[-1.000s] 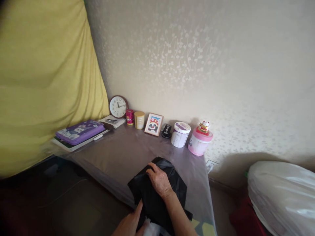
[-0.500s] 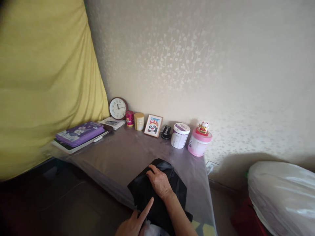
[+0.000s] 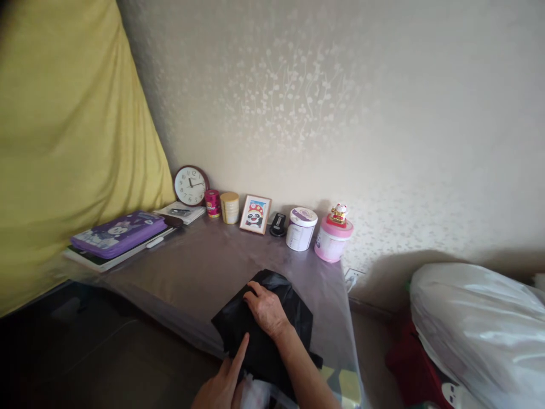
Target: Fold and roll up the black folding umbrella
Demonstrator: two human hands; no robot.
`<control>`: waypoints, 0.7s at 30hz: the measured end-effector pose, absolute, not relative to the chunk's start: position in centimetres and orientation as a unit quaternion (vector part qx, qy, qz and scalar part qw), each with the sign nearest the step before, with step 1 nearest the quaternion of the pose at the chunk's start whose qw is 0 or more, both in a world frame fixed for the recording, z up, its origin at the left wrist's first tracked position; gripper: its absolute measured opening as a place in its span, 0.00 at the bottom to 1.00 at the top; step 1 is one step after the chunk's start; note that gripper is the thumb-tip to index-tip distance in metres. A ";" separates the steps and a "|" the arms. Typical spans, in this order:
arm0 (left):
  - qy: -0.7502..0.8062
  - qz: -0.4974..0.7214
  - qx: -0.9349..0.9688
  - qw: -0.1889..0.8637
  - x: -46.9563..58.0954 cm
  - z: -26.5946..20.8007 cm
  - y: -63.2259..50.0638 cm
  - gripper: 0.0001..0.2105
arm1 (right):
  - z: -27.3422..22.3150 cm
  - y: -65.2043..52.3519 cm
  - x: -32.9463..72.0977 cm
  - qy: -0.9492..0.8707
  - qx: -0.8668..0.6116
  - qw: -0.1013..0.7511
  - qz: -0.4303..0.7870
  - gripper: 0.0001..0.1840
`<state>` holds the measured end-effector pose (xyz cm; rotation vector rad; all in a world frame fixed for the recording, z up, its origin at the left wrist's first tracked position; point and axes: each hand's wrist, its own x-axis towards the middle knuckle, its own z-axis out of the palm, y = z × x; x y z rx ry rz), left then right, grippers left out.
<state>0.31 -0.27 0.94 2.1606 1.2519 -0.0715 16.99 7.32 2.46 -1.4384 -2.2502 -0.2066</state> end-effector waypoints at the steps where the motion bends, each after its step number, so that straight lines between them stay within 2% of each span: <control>1: 0.476 -0.022 0.818 0.322 0.3 0.8 -0.3 0.30 | 2.4 7.4 17.0 -0.817 -0.524 0.230 -0.076 0.10; 6: 0.484 -0.022 0.809 0.332 0.4 0.6 -0.3 0.31 | 2.7 7.3 17.0 -0.820 -0.518 0.234 -0.066 0.11; 12: 0.493 -0.032 0.801 0.339 0.5 0.7 -0.1 0.30 | 3.6 3.6 17.3 -0.816 -0.500 0.286 -0.053 0.12; 16: 0.487 -0.033 0.798 0.354 0.5 0.3 0.1 0.31 | 2.6 2.5 19.3 -0.810 -0.513 0.280 -0.052 0.12; 21: 0.487 -0.045 0.804 0.338 0.4 0.2 0.2 0.31 | 1.3 6.4 23.6 -0.769 -0.575 0.259 -0.107 0.16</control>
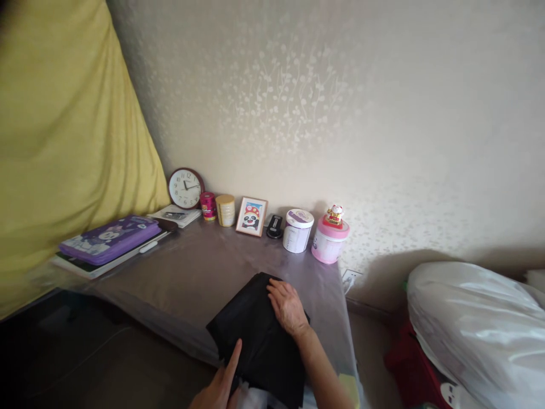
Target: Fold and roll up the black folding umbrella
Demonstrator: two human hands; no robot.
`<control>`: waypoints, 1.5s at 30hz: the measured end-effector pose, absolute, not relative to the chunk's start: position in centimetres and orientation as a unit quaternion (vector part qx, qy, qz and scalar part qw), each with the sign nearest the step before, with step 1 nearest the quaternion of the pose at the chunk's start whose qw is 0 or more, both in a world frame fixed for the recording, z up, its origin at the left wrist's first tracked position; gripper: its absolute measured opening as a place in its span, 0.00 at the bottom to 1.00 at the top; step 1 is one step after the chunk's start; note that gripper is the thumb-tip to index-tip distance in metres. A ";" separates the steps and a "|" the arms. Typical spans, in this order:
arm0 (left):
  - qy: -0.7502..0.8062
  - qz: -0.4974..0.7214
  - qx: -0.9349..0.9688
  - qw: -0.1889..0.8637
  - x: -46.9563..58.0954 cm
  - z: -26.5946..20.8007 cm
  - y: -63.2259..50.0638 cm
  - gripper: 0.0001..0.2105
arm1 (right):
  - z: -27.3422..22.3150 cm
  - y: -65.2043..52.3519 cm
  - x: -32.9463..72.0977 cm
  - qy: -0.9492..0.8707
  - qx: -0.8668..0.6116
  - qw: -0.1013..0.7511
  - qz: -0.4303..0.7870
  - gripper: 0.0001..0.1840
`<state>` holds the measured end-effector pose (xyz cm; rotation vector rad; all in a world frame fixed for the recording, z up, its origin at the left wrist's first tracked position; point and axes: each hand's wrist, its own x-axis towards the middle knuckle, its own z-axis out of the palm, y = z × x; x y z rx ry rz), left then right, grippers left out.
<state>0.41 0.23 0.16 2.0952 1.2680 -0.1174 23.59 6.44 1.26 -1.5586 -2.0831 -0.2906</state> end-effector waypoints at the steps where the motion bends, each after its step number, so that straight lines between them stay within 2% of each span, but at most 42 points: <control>1: 0.486 -0.048 0.806 0.335 0.4 0.1 0.2 0.31 | 1.3 7.3 24.3 -0.751 -0.600 0.251 -0.117 0.16; 4: 0.480 -0.052 0.810 0.333 0.4 0.0 0.3 0.31 | 1.8 8.3 25.2 -0.690 -0.654 0.269 -0.154 0.18; 7: 0.485 -0.064 0.805 0.337 0.4 -0.2 0.4 0.32 | 2.7 7.1 23.7 -0.719 -0.605 0.312 -0.141 0.17; 11: 0.488 -0.045 0.803 0.339 0.4 -0.4 0.3 0.31 | 2.7 6.1 21.1 -0.828 -0.493 0.262 -0.051 0.13; 13: 0.481 -0.021 0.809 0.338 0.2 -0.4 0.1 0.31 | 2.2 6.9 21.1 -0.807 -0.530 0.253 -0.063 0.13; 17: 0.470 0.010 0.814 0.340 -0.3 -0.4 -0.3 0.30 | 2.0 8.1 24.1 -0.687 -0.650 0.300 -0.125 0.15; 21: 0.453 0.030 0.818 0.353 -0.7 -0.8 -0.2 0.31 | 2.2 4.9 27.9 -0.645 -0.671 0.355 -0.085 0.15; 26: 0.434 0.065 0.822 0.364 -1.1 -1.5 0.2 0.30 | 0.6 -2.0 29.8 -0.634 -0.698 0.332 -0.015 0.16; 31: 0.416 0.094 0.819 0.384 -1.4 -1.5 0.5 0.29 | -0.5 -5.5 28.1 -0.661 -0.671 0.334 0.005 0.18; 37: 0.419 0.107 0.801 0.415 -1.7 -1.2 0.7 0.28 | 0.3 -6.5 25.7 -0.702 -0.640 0.313 -0.007 0.21; 45: 0.409 0.112 0.793 0.438 -1.6 -1.2 0.8 0.29 | 2.9 -5.5 24.6 -0.731 -0.597 0.330 0.010 0.17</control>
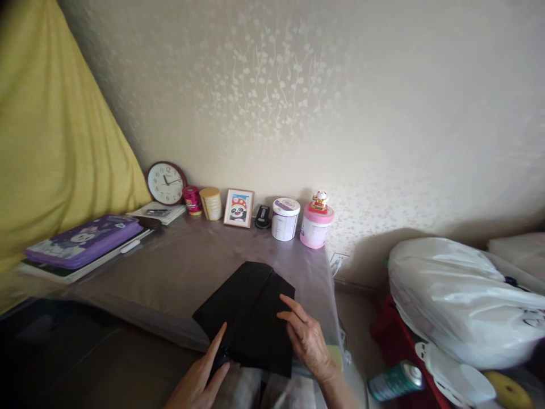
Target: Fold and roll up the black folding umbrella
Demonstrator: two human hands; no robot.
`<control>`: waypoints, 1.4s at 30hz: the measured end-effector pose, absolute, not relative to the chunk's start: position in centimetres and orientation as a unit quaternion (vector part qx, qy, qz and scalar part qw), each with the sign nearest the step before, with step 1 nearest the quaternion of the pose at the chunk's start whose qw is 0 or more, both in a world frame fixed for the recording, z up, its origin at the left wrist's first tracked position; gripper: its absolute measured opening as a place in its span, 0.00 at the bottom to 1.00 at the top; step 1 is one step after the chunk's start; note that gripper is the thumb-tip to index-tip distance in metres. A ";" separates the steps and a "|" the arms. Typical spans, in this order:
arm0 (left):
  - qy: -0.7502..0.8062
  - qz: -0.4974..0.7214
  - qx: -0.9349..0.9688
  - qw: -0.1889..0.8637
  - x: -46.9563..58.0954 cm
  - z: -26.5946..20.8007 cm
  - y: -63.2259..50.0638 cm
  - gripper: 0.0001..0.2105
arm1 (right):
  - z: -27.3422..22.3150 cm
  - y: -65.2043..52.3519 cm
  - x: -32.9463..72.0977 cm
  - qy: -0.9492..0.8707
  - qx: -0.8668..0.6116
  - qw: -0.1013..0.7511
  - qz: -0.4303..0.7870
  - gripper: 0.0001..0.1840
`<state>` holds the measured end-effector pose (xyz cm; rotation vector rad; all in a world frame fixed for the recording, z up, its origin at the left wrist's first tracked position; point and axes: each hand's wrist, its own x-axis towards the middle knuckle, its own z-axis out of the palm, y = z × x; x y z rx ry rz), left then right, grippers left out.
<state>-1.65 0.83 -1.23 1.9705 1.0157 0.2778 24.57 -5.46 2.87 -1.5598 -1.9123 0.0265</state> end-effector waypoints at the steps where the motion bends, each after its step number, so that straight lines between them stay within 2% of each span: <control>1: 0.408 0.112 0.791 0.442 -1.7 -1.2 0.8 0.29 | 3.4 -5.0 24.3 -0.731 -0.592 0.341 0.007 0.16; 8: 0.393 0.150 0.778 0.466 -2.2 -0.6 1.3 0.29 | 5.8 0.3 21.8 -0.727 -0.548 0.414 -0.012 0.13; 13: 0.382 0.162 0.785 0.461 -2.3 -1.5 1.5 0.30 | 5.4 4.1 19.8 -0.739 -0.526 0.420 -0.034 0.12; 22: 0.401 0.076 0.832 0.376 -1.2 -1.2 0.4 0.30 | 2.3 6.9 17.4 -0.765 -0.551 0.328 -0.063 0.12; 26: 0.412 0.080 0.826 0.376 -1.2 -0.7 0.2 0.29 | 1.6 7.2 17.0 -0.768 -0.564 0.293 -0.077 0.11; 32: 0.450 0.112 0.792 0.397 -1.4 0.1 -0.3 0.35 | 2.0 7.5 16.7 -0.782 -0.565 0.246 -0.095 0.11; 38: 0.436 -0.009 0.841 0.321 -0.7 2.0 0.0 0.28 | 2.0 7.7 16.6 -0.787 -0.568 0.217 -0.107 0.09; 42: 0.445 -0.020 0.840 0.309 -0.4 1.7 0.1 0.28 | 2.1 7.8 16.6 -0.788 -0.565 0.222 -0.105 0.10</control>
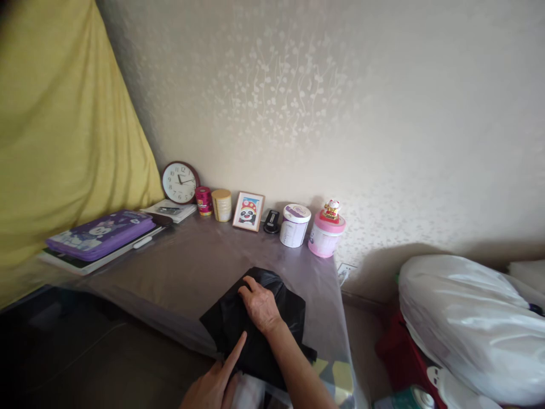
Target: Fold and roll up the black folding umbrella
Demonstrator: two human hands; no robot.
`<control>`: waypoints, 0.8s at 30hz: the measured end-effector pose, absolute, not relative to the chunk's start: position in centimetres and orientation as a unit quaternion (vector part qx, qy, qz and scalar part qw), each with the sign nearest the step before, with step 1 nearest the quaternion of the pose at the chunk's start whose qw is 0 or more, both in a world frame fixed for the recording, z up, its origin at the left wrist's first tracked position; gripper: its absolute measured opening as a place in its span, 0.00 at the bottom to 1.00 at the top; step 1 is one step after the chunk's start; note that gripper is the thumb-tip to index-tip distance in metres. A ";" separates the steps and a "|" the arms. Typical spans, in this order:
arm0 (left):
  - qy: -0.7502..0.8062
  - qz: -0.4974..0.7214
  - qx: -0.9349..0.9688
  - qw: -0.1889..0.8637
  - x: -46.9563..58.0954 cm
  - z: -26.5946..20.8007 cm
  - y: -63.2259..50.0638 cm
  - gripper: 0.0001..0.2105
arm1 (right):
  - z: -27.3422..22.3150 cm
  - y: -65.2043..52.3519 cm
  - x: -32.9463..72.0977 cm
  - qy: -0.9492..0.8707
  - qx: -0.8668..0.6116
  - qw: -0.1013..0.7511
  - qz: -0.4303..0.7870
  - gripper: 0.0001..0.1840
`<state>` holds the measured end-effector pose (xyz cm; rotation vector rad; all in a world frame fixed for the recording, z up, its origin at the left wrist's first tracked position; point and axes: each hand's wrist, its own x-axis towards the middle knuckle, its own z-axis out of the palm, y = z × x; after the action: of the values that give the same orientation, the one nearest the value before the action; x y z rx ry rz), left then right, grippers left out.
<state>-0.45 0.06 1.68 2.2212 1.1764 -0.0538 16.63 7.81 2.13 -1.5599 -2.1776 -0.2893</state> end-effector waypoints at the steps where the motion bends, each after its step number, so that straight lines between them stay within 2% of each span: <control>1: 0.444 -0.014 0.841 0.310 -0.5 1.5 0.1 0.28 | 2.3 7.7 16.6 -0.789 -0.563 0.224 -0.102 0.11; 7: 0.460 -0.004 0.826 0.325 -0.6 0.8 0.2 0.29 | 3.8 4.3 16.6 -0.797 -0.530 0.283 -0.056 0.14; 11: 0.448 0.038 0.822 0.350 -0.6 0.0 0.1 0.29 | 3.5 1.8 17.5 -0.817 -0.502 0.283 -0.010 0.11; 16: 0.452 0.051 0.817 0.355 -0.7 -0.6 0.1 0.29 | 1.7 4.9 20.9 -0.804 -0.522 0.279 -0.054 0.14; 21: 0.442 0.041 0.820 0.361 -0.8 -0.6 0.3 0.31 | 1.9 8.5 23.4 -0.719 -0.618 0.299 -0.111 0.16; 24: 0.449 0.032 0.816 0.363 -0.8 -0.7 0.4 0.31 | 2.7 7.5 22.5 -0.733 -0.593 0.322 -0.090 0.15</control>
<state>-0.81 0.41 -0.72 2.0997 1.1566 0.0817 22.46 7.46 2.73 -1.5569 -1.9246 -0.2376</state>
